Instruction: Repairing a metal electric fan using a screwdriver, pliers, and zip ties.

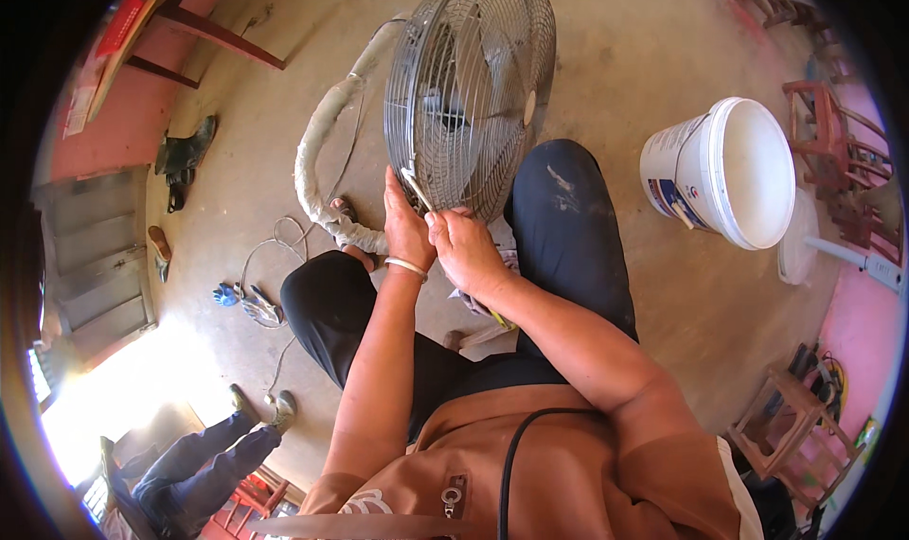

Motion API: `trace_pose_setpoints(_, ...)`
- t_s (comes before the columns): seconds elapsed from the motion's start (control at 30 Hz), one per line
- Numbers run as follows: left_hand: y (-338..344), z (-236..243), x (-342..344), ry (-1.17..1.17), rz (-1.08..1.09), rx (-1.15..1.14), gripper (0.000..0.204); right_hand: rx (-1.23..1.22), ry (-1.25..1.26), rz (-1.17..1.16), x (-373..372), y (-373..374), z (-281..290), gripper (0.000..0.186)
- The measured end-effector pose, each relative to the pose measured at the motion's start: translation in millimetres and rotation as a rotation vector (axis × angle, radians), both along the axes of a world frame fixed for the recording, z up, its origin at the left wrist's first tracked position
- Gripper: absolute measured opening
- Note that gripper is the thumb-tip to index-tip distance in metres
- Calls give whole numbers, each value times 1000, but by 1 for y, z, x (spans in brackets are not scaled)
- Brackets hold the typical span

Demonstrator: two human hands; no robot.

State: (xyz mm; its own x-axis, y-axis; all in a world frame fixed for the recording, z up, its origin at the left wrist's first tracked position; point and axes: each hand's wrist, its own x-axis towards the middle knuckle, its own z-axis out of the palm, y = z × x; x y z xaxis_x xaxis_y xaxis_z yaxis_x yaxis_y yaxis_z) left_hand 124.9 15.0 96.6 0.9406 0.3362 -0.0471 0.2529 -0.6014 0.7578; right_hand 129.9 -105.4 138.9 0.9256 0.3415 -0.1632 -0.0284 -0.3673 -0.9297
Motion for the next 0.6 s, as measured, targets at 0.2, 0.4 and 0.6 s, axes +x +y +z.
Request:
trace_pose_setpoints(0.2,-2,-1,0,-37,-35,25,95,76,104,-26,-2,2,-2,38)
trace_pose_setpoints(0.4,4,-21,4,-112,53,-347,129,413,722,49,-5,4,12,44)
trace_pose_setpoints(0.6,4,-16,4,-95,-29,60,134,150,283,125,-10,-19,19,41)
